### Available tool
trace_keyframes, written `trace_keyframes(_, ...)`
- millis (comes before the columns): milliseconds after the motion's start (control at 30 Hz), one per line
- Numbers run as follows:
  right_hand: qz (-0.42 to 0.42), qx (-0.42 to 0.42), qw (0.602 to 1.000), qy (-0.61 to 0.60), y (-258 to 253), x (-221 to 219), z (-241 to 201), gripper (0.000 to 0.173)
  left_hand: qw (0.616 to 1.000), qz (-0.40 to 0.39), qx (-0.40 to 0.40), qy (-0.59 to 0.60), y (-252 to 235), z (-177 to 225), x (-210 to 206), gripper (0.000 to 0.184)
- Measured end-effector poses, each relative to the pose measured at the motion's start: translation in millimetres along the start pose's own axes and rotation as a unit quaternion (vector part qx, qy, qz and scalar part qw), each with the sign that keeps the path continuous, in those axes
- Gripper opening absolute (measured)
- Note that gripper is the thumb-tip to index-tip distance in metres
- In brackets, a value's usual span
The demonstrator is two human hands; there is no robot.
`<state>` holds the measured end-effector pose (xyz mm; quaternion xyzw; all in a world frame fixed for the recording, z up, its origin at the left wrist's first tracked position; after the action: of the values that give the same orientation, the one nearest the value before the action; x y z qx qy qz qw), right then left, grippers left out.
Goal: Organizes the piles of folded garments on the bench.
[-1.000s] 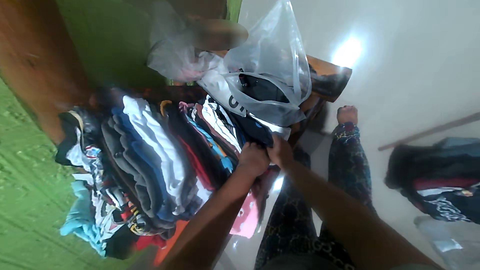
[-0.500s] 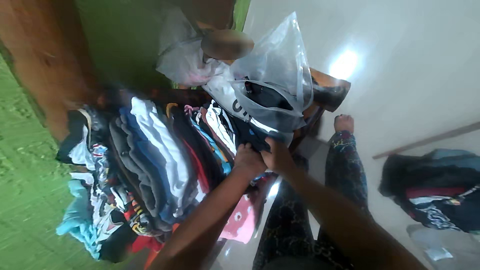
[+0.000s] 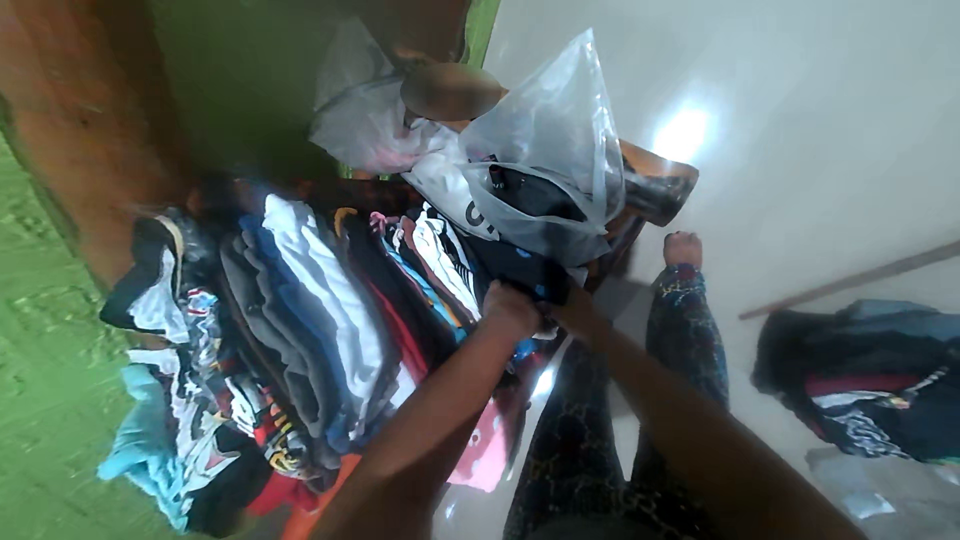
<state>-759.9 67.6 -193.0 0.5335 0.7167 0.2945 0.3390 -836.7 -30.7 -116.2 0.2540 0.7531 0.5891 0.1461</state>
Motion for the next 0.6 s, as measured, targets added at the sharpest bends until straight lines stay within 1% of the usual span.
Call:
trace_keyframes(33, 0.004, -0.013, 1.0, 0.02, -8, -1, 12, 0.076, 1.0, -0.016, 0.006, 0.006, -7, 5, 5, 0.047)
trace_keyframes(67, 0.005, -0.02, 0.999, 0.047, -13, -3, 20, 0.075, 0.999, -0.034, 0.013, 0.019, -14, 10, 10, 0.047)
trace_keyframes(133, 0.005, -0.03, 0.996, 0.086, -14, -5, 17, 0.066, 0.996, -0.069, 0.027, 0.057, -30, 15, 17, 0.048)
trace_keyframes(200, -0.001, -0.046, 0.993, 0.104, -15, -6, 12, 0.06, 0.991, -0.104, 0.02, 0.086, -37, 13, 21, 0.052)
trace_keyframes(267, -0.013, -0.063, 0.995, 0.08, -17, -8, 11, 0.052, 0.985, -0.151, 0.01, 0.088, -29, 7, 27, 0.056)
trace_keyframes(333, -0.017, -0.062, 0.997, 0.046, -14, -10, 4, 0.044, 0.982, -0.18, -0.007, 0.056, -22, 2, 27, 0.061)
trace_keyframes(367, -0.022, -0.059, 0.997, 0.04, -12, -11, -2, 0.042, 0.983, -0.18, -0.015, 0.03, -24, 1, 22, 0.068)
trace_keyframes(433, -0.045, -0.054, 0.996, 0.056, -6, -10, -14, 0.048, 0.984, -0.174, -0.033, -0.035, -33, 0, 10, 0.079)
trace_keyframes(500, -0.059, -0.045, 0.995, 0.07, 1, -9, -20, 0.05, 0.981, -0.17, -0.072, -0.063, -38, -7, 2, 0.077)
trace_keyframes(600, -0.076, -0.029, 0.993, 0.082, 13, -12, -35, 0.045, 0.979, -0.152, -0.122, -0.057, -35, -22, -7, 0.067)
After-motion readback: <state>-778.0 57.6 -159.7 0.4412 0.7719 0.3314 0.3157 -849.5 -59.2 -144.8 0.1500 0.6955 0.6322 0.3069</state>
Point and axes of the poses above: each hand's wrist, its own y-axis away from the middle knuckle, its own x-axis out of the back of the hand, z = x × y, the point moved 1 cm from there along -y, towards the middle knuckle, and after that the axes turned 3 degrees about x, right-handed, at the moved point
